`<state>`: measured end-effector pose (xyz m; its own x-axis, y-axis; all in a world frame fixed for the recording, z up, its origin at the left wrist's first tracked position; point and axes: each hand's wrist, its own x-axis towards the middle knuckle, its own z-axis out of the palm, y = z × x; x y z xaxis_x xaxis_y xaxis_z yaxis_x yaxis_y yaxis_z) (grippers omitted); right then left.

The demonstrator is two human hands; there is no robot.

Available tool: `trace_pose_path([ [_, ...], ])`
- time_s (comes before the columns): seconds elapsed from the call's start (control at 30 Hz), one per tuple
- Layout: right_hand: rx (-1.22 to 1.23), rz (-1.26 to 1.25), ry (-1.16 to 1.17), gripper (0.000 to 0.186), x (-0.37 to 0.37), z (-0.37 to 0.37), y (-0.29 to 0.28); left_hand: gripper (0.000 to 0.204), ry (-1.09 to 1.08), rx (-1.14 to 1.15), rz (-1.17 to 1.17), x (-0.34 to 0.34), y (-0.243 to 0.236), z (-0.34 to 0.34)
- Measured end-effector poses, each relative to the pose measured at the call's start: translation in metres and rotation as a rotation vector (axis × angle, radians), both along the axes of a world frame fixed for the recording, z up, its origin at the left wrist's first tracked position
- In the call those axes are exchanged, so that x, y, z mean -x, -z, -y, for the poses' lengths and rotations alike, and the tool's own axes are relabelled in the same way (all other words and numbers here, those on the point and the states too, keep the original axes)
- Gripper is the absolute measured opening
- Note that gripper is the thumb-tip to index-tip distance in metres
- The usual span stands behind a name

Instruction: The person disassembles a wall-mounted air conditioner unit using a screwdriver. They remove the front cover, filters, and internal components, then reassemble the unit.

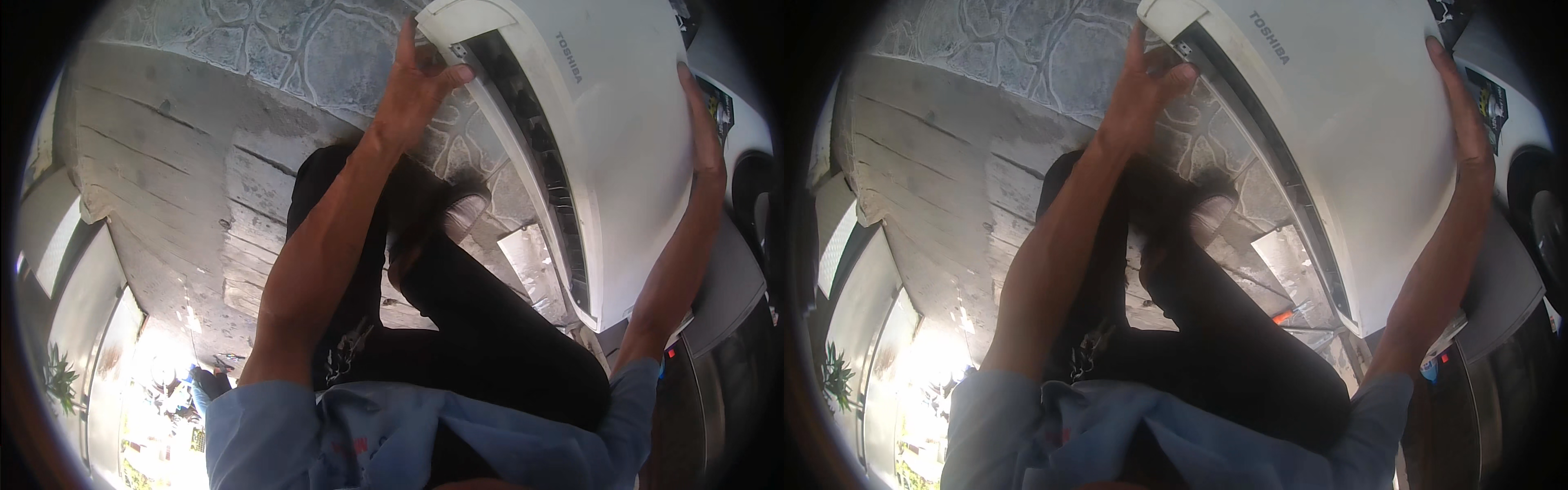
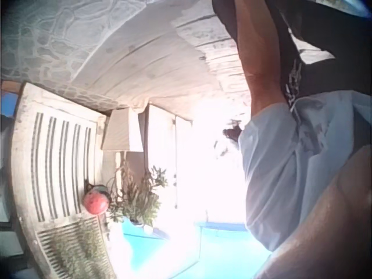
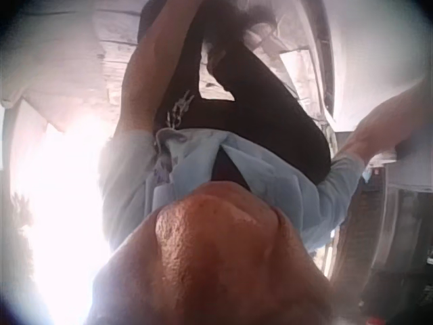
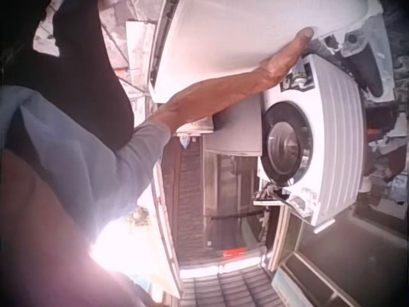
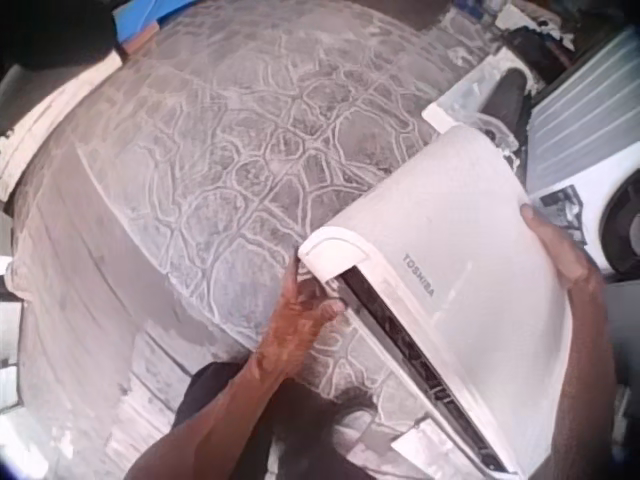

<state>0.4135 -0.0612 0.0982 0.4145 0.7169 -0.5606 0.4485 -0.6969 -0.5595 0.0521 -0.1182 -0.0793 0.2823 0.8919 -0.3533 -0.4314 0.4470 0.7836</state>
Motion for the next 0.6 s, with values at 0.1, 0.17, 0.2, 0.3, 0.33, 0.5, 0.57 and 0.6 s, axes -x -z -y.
trace_pose_path([
  [0.1, -0.091, -0.005, -0.059, 0.103, -0.007, -0.001, 0.009, 0.072, 0.105, -0.220, -0.197, 0.008, 0.008, -0.017],
  [0.17, -0.042, -0.001, -0.066, 0.105, -0.020, -0.001, 0.006, 0.089, 0.244, -0.404, -0.524, 0.023, 0.002, -0.035],
  [0.2, 0.007, -0.004, -0.070, 0.107, -0.028, -0.007, 0.005, 0.109, 0.325, -0.509, -0.763, 0.033, -0.001, -0.050],
  [0.3, -0.045, -0.021, -0.141, 0.113, -0.038, -0.021, 0.006, 0.107, 0.302, -0.451, -0.794, 0.032, 0.007, -0.062],
  [0.33, -0.094, -0.029, -0.176, 0.115, -0.038, -0.027, 0.002, 0.107, 0.344, -0.347, -0.736, 0.031, -0.002, -0.063],
  [0.5, -0.041, 0.082, -0.362, 0.117, 0.015, -0.030, -0.009, 0.102, 0.272, -0.131, -0.425, 0.046, 0.006, -0.055],
  [0.57, -0.061, 0.083, -0.326, 0.116, 0.012, -0.014, -0.004, 0.103, 0.317, -0.141, -0.428, 0.052, 0.006, -0.060],
  [0.6, -0.050, 0.066, -0.309, 0.116, 0.005, -0.014, -0.004, 0.104, 0.340, -0.156, -0.430, 0.054, 0.010, -0.064],
])
